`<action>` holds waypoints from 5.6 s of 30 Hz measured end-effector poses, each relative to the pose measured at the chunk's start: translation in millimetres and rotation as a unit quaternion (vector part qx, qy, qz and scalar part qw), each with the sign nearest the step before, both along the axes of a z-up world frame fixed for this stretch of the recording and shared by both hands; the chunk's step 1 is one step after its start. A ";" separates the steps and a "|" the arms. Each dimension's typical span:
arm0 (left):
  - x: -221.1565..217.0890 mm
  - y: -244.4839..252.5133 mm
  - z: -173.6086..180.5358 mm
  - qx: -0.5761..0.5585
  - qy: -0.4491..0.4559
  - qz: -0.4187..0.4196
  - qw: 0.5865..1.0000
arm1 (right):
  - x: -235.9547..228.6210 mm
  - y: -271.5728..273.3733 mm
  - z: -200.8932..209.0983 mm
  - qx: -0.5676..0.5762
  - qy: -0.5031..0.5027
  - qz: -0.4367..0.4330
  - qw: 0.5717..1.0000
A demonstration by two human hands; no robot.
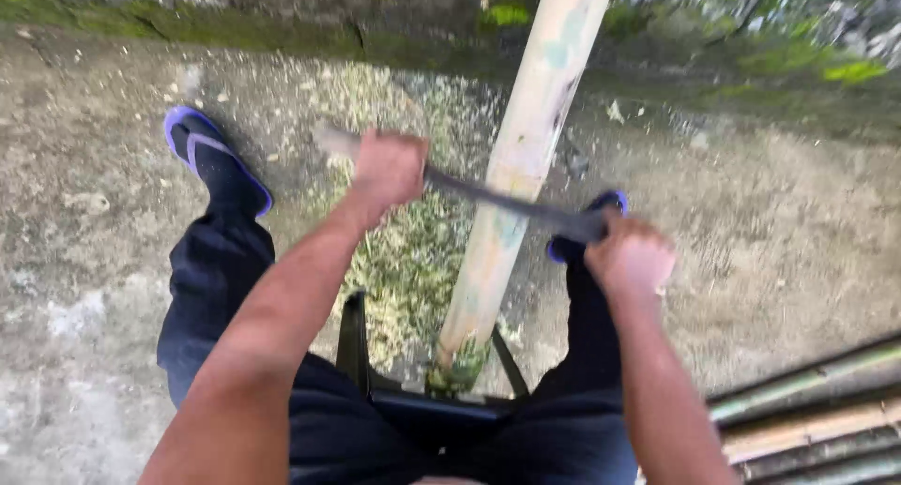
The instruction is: Stripping the outer layer of a bamboo pole using a large knife.
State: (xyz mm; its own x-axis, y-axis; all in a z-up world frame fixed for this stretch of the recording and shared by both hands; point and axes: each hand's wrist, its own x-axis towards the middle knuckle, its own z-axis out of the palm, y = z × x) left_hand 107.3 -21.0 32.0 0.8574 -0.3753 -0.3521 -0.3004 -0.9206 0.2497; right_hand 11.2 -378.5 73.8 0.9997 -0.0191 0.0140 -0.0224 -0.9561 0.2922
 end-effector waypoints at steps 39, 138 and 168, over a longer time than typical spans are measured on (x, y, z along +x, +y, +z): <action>-36.8 0.0 -21.7 -0.007 -0.007 0.016 1.000 | -10.8 5.7 14.9 0.028 0.019 0.027 0.999; 1.6 -40.6 108.2 0.103 0.104 -0.026 0.989 | 71.9 -30.5 -34.5 0.337 0.066 0.029 0.939; -3.4 -5.0 33.0 -0.030 0.192 -0.021 0.981 | 47.3 21.8 41.5 0.135 0.167 -0.046 0.976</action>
